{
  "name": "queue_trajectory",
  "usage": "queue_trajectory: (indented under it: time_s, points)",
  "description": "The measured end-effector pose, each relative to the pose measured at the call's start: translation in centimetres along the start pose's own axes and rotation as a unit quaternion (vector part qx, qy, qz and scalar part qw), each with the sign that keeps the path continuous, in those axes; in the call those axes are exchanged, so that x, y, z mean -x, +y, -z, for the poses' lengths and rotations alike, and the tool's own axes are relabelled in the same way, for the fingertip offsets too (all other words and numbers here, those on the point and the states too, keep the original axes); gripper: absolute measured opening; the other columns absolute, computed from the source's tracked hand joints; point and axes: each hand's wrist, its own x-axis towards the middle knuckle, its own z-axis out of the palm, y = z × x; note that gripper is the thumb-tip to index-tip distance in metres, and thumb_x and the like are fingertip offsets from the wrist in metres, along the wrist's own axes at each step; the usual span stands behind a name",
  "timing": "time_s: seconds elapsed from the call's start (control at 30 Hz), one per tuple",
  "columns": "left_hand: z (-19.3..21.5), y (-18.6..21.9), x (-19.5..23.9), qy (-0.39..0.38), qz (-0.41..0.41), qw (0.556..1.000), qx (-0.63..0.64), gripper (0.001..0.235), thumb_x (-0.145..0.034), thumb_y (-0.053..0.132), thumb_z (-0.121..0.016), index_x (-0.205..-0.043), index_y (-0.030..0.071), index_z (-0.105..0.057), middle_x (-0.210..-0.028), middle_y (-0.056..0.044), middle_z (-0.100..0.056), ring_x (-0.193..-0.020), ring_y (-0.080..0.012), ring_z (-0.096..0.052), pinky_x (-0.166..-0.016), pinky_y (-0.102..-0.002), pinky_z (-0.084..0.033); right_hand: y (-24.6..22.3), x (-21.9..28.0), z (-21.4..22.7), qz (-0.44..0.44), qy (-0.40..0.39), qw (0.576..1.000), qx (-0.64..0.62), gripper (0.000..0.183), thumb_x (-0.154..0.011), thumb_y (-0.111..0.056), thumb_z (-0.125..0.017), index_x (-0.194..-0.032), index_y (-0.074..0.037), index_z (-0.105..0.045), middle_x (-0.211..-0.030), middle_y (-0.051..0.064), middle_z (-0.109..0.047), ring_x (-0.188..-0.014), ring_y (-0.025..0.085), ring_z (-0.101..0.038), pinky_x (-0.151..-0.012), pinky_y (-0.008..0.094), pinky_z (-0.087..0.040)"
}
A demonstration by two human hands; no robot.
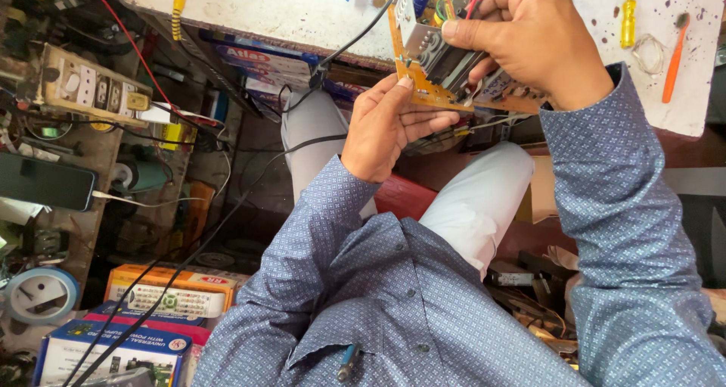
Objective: The person uses a multimeter to test a small electronic component, then uses a screwdriver to adjust a circuit board, and finally uses a soldering iron to solder points on the board.
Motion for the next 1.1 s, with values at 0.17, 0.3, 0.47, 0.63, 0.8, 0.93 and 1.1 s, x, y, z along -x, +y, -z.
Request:
queue_trajectory:
  time_s: [0.17, 0.3, 0.47, 0.63, 0.8, 0.93, 1.1]
  points:
    - [0.0, -0.4, 0.0, -0.006, -0.002, 1.0, 0.015, 0.037, -0.112, 0.02, -0.042, -0.135, -0.008, -0.052, -0.119, -0.029, -0.069, -0.104, -0.0409, -0.074, -0.094, -0.047, -0.063, -0.8, 0.6, 0.0, -0.017, 0.0, 0.999, 0.049, 0.02, -0.096, -0.013, -0.077, -0.106, 0.004, -0.073, -0.092, 0.01, -0.076, -0.071, 0.013, -0.073, -0.056, 0.028, -0.062]
    - [0.0, -0.7, 0.0, -0.004, -0.002, 1.0, 0.005, 0.037, -0.112, 0.019, -0.042, -0.135, -0.008, -0.053, -0.12, -0.029, -0.069, -0.105, -0.0405, -0.073, -0.094, -0.047, -0.062, -1.3, 0.9, 0.0, -0.018, 0.009, 0.996, 0.092, 0.021, -0.095, -0.013, -0.078, -0.106, 0.004, -0.074, -0.09, 0.01, -0.076, -0.067, 0.013, -0.072, -0.055, 0.028, -0.061]
    - [-0.1, -0.6, 0.0, -0.006, 0.005, 1.0, 0.008, 0.038, -0.112, 0.02, -0.042, -0.136, -0.007, -0.052, -0.119, -0.029, -0.069, -0.104, -0.04, -0.074, -0.093, -0.046, -0.063, -1.3, 0.9, 0.3, -0.025, -0.001, 0.997, 0.075, 0.021, -0.095, -0.014, -0.079, -0.105, 0.003, -0.073, -0.089, 0.01, -0.075, -0.064, 0.013, -0.07, -0.053, 0.026, -0.059]
    - [-0.1, -0.5, 0.1, -0.003, 0.005, 1.0, -0.003, 0.039, -0.112, 0.021, -0.041, -0.136, -0.007, -0.052, -0.119, -0.029, -0.069, -0.104, -0.0398, -0.074, -0.093, -0.046, -0.063, -1.2, 0.9, 0.6, -0.025, 0.005, 0.997, 0.076, 0.02, -0.095, -0.014, -0.079, -0.105, 0.002, -0.073, -0.089, 0.009, -0.075, -0.065, 0.012, -0.07, -0.054, 0.026, -0.058]
    - [0.1, -0.5, 0.2, 0.004, 0.007, 1.0, -0.008, 0.04, -0.112, 0.022, -0.042, -0.137, -0.007, -0.051, -0.12, -0.03, -0.068, -0.104, -0.0401, -0.073, -0.094, -0.046, -0.063, -1.2, 1.0, 0.4, -0.016, 0.006, 0.998, 0.056, 0.02, -0.094, -0.013, -0.079, -0.105, 0.002, -0.073, -0.09, 0.008, -0.075, -0.065, 0.011, -0.069, -0.052, 0.025, -0.057]
    - [0.2, -0.5, 0.3, -0.002, 0.006, 1.0, -0.001, 0.04, -0.111, 0.021, -0.042, -0.138, -0.007, -0.051, -0.121, -0.03, -0.068, -0.105, -0.0404, -0.073, -0.094, -0.046, -0.062, -1.3, 1.1, 0.2, -0.028, 0.012, 0.997, 0.074, 0.021, -0.094, -0.015, -0.081, -0.103, 0.002, -0.073, -0.086, 0.008, -0.075, -0.059, 0.011, -0.067, -0.049, 0.025, -0.054]
    - [0.1, -0.5, 0.1, -0.008, 0.006, 1.0, 0.011, 0.039, -0.112, 0.019, -0.042, -0.137, -0.008, -0.051, -0.121, -0.03, -0.068, -0.106, -0.0414, -0.073, -0.096, -0.047, -0.063, -1.6, 1.2, 0.2, -0.023, 0.01, 0.996, 0.088, 0.021, -0.093, -0.015, -0.082, -0.104, 0.001, -0.074, -0.086, 0.008, -0.076, -0.057, 0.011, -0.065, -0.047, 0.024, -0.053]
